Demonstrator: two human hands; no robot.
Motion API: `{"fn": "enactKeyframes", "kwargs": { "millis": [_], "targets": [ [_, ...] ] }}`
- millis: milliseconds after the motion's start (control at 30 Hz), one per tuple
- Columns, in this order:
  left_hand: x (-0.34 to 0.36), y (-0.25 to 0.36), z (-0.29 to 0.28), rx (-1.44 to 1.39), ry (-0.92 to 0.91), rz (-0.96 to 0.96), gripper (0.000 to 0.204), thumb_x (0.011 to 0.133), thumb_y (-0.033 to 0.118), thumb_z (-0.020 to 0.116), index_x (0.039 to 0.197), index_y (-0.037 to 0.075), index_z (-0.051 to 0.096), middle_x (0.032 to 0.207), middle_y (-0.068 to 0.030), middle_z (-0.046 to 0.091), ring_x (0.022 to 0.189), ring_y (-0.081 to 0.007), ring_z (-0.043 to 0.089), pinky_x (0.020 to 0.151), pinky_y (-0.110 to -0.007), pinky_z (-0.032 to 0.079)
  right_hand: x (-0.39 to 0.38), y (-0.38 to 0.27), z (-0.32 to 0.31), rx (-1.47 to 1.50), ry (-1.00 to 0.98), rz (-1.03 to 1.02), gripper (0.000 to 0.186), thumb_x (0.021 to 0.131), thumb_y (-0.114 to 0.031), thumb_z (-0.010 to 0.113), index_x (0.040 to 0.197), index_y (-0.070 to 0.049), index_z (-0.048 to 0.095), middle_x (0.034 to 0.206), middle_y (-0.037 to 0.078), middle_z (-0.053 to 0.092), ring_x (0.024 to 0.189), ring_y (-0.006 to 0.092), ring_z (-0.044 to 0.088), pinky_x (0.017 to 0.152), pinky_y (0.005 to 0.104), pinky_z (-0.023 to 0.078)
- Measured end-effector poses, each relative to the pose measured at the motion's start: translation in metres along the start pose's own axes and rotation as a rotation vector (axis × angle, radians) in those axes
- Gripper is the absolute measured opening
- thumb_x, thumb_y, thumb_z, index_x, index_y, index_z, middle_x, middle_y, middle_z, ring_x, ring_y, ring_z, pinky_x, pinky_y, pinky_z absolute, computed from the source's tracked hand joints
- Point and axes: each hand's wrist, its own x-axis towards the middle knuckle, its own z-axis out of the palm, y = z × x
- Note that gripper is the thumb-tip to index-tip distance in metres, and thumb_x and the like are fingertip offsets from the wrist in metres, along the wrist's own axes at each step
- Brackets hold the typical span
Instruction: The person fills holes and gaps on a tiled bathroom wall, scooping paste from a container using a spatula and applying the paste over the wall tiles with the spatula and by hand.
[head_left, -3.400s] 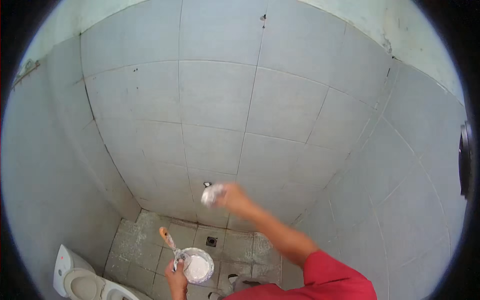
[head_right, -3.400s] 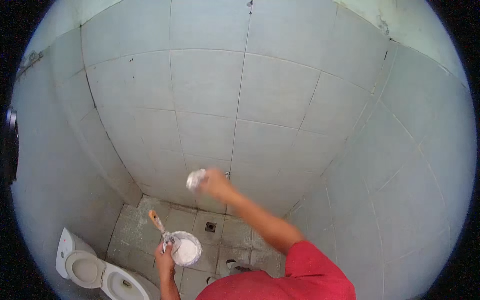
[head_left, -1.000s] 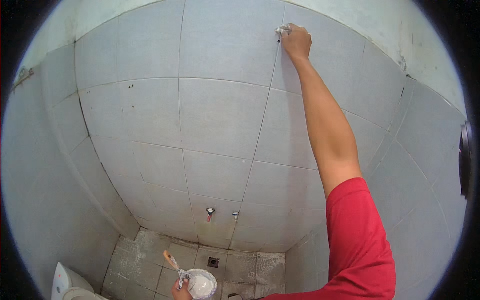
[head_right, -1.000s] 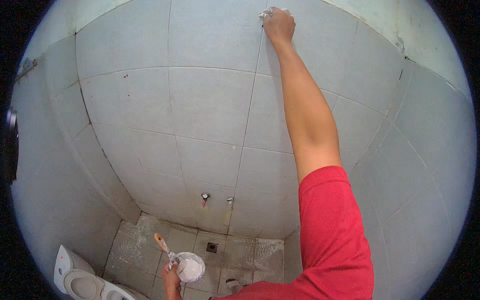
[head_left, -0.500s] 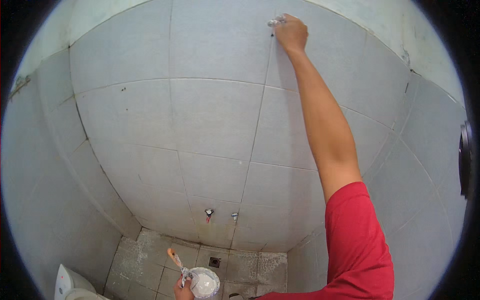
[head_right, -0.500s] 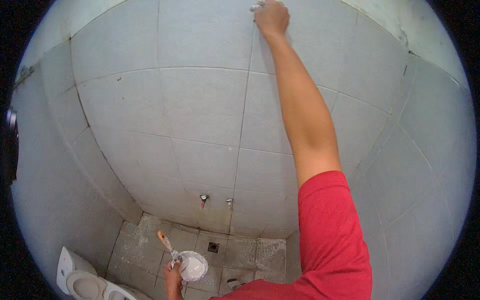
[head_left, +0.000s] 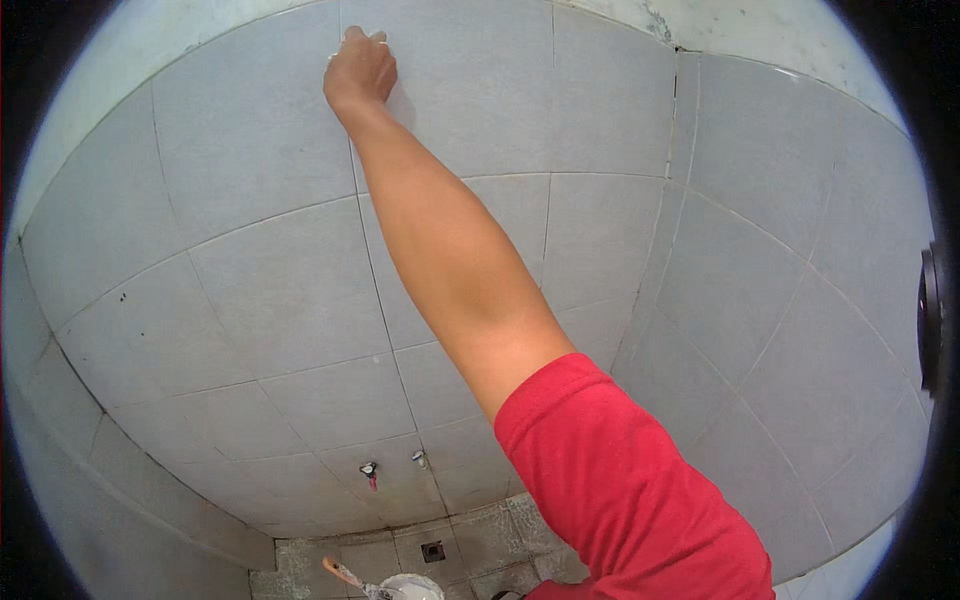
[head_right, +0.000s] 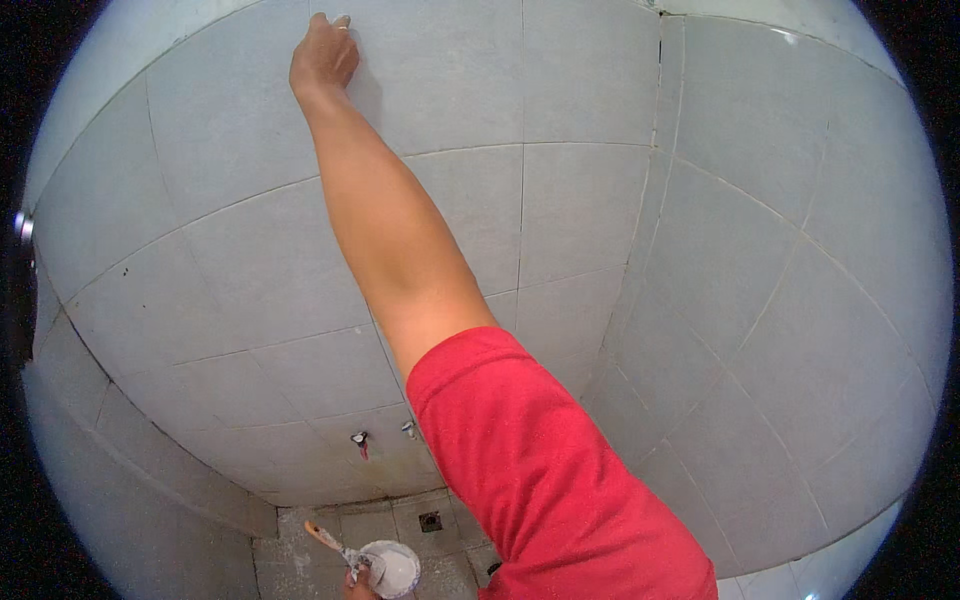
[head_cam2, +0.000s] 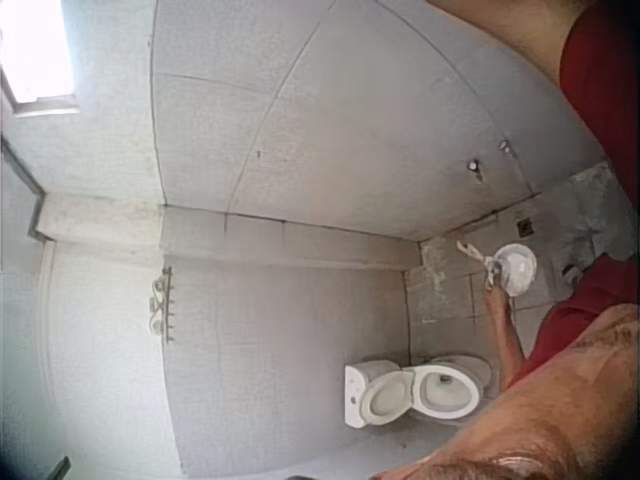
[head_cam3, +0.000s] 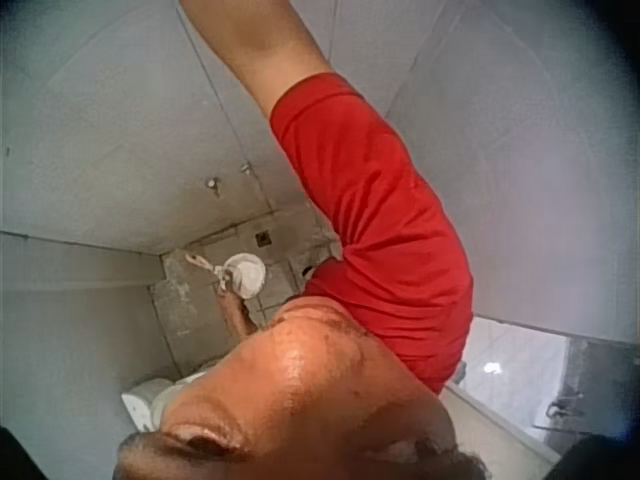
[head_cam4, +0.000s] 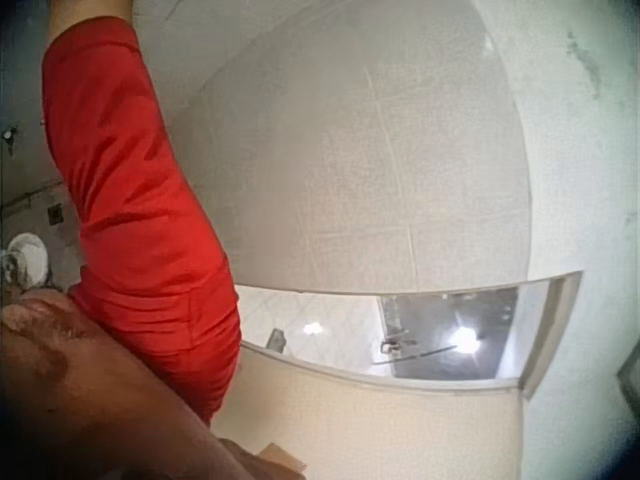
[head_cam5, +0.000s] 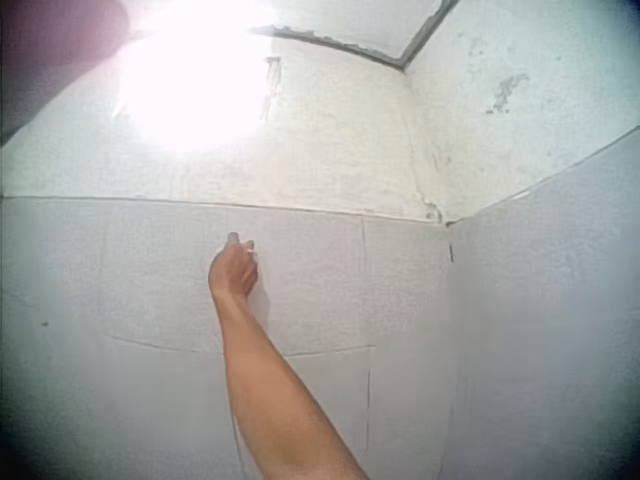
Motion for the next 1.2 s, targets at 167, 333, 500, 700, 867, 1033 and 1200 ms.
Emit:
{"fn": "enactKeyframes", "kwargs": {
  "millis": [167, 333, 500, 700, 867, 1033, 1200],
  "targets": [
    [0.003, 0.002, -0.006, -0.192, -0.14, 0.006, 0.058, 0.081, 0.062, 0.066, 0.108, 0.01, 0.068, 0.06, 0.0003, 0.053, 0.042, -0.0102, 0.035, 0.039, -0.03, 0.023, 0.01, -0.003, -0.004, 0.143, -0.023, 0.104, 0.009, 0.082, -0.005, 0.064, 0.09, -0.003, 0.066, 0.102, 0.019, 0.062, 0.096, 0.0353, 0.062, 0.079, 0.0434, 0.052],
    [0.019, -0.027, 0.002, -0.45, -0.095, 0.076, 0.055, 0.083, 0.056, 0.068, 0.114, 0.011, 0.066, 0.079, -0.0041, 0.065, 0.057, -0.0127, 0.05, 0.045, -0.03, 0.035, -0.004, 0.004, -0.003, 0.141, 0.003, 0.035, 0.01, 0.084, 0.0, 0.059, 0.091, 0.002, 0.066, 0.101, 0.023, 0.062, 0.092, 0.0362, 0.064, 0.076, 0.0436, 0.053],
    [0.004, -0.034, -0.005, -0.457, -0.119, 0.111, 0.059, 0.085, 0.05, 0.068, 0.128, 0.011, 0.059, 0.096, -0.0046, 0.067, 0.077, -0.0187, 0.061, 0.06, -0.033, 0.047, 0.004, 0.001, -0.002, 0.121, 0.02, 0.07, 0.011, 0.084, -0.001, 0.06, 0.091, 0.002, 0.067, 0.1, 0.023, 0.063, 0.094, 0.036, 0.064, 0.077, 0.043, 0.053],
    [-0.034, -0.001, -0.011, -0.436, -0.185, 0.055, 0.056, 0.088, 0.043, 0.067, 0.129, 0.007, 0.057, 0.103, -0.0089, 0.067, 0.088, -0.0227, 0.063, 0.068, -0.036, 0.05, 0.016, 0.008, 0.012, 0.155, 0.027, 0.115, 0.014, 0.084, -0.001, 0.06, 0.096, 0.001, 0.066, 0.103, 0.023, 0.062, 0.093, 0.0367, 0.064, 0.079, 0.0433, 0.053],
    [-0.038, 0.005, -0.016, -0.494, -0.183, 0.059, 0.055, 0.089, 0.04, 0.067, 0.129, 0.004, 0.056, 0.108, -0.013, 0.066, 0.095, -0.0255, 0.064, 0.074, -0.038, 0.052, 0.005, 0.005, 0.021, 0.042, 0.056, 0.003, 0.015, 0.081, -0.007, 0.061, 0.093, 0.002, 0.064, 0.099, 0.023, 0.063, 0.091, 0.0374, 0.064, 0.079, 0.0453, 0.052],
    [-0.017, -0.035, 0.0, -0.536, -0.051, -0.025, 0.056, 0.088, 0.039, 0.067, 0.126, -0.002, 0.057, 0.109, -0.0158, 0.066, 0.093, -0.0267, 0.064, 0.075, -0.037, 0.052, 0.005, 0.028, 0.009, 0.234, 0.018, -0.131, 0.013, 0.075, -0.01, 0.065, 0.086, -0.004, 0.069, 0.084, 0.018, 0.07, 0.084, 0.0359, 0.067, 0.076, 0.0438, 0.052],
    [-0.002, -0.061, 0.012, -0.282, 0.097, 0.088, 0.049, 0.089, 0.035, 0.066, 0.118, -0.004, 0.063, 0.104, -0.0141, 0.067, 0.09, -0.0229, 0.063, 0.074, -0.036, 0.051, 0.008, 0.027, -0.005, 0.216, -0.025, -0.015, 0.011, 0.076, -0.01, 0.067, 0.085, -0.007, 0.073, 0.087, 0.016, 0.071, 0.084, 0.0347, 0.067, 0.078, 0.0425, 0.052]
  ]
}}
